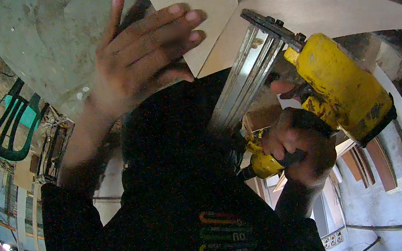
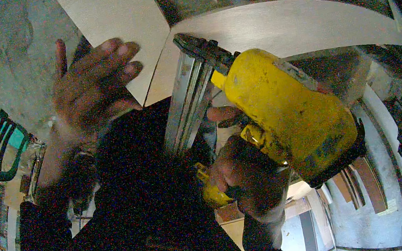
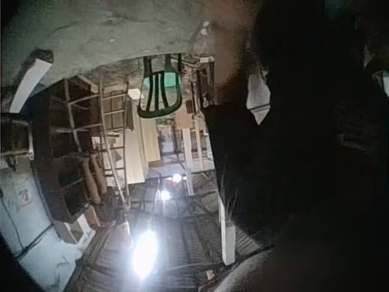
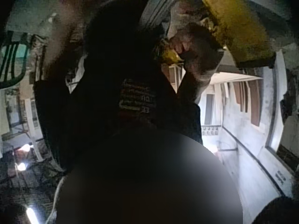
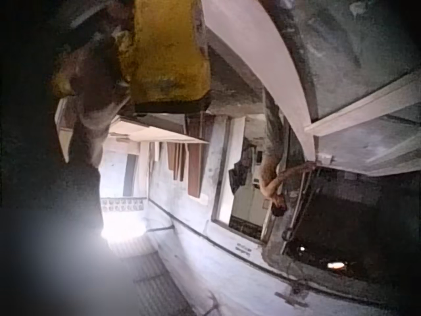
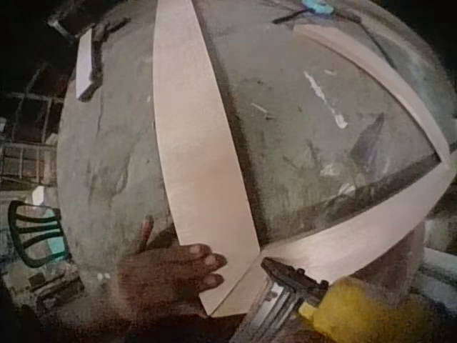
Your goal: The person opens a small packet and places it on the table. They then position several wooden strips on a workbench and use a yellow nail gun to fasten them together, forming a rectangular frame. A second person is visible in the background working on similar pieces.
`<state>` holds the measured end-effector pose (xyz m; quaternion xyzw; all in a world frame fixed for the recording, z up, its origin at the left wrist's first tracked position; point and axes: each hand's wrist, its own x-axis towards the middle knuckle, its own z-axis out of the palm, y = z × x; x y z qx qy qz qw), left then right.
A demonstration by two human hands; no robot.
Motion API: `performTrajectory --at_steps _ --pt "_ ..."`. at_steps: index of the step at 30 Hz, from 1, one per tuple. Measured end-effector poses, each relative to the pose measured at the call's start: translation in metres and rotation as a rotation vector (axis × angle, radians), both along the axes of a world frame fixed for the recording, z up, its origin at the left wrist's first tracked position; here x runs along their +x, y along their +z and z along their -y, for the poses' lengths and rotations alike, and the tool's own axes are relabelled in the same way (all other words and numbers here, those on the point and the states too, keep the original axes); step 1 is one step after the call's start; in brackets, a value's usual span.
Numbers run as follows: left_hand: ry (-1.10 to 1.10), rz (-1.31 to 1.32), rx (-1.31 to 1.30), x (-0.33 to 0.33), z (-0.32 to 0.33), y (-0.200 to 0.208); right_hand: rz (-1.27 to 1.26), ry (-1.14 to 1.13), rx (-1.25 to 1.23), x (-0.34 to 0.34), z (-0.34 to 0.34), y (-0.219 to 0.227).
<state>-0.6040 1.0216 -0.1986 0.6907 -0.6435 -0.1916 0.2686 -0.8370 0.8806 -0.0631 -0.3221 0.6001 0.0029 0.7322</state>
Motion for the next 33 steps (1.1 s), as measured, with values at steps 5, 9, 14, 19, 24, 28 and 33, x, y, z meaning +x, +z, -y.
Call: performTrajectory --at_steps 5,9,14,19,24,28,33 --pt "0.034 0.002 -0.012 -0.001 -0.003 0.000 0.012 -0.043 0.091 0.005 0.003 0.000" --pt "0.067 0.011 -0.034 -0.005 -0.002 -0.001 0.063 0.051 0.058 0.005 0.007 -0.004" --pt "0.052 0.018 -0.094 -0.001 0.000 -0.002 -0.015 0.005 0.070 0.009 0.005 -0.003" --pt "0.049 -0.077 -0.077 0.002 -0.006 -0.010 0.018 0.028 0.061 0.001 -0.001 -0.008" --pt "0.022 0.042 0.078 0.000 -0.021 -0.007 -0.022 0.249 -0.029 -0.015 -0.017 -0.017" --pt "-0.093 0.164 0.369 -0.001 -0.042 0.028 -0.096 0.271 -0.106 0.000 -0.044 -0.028" --pt "0.072 -0.152 -0.012 -0.008 -0.086 0.050 0.066 0.164 -0.221 0.003 -0.081 -0.050"
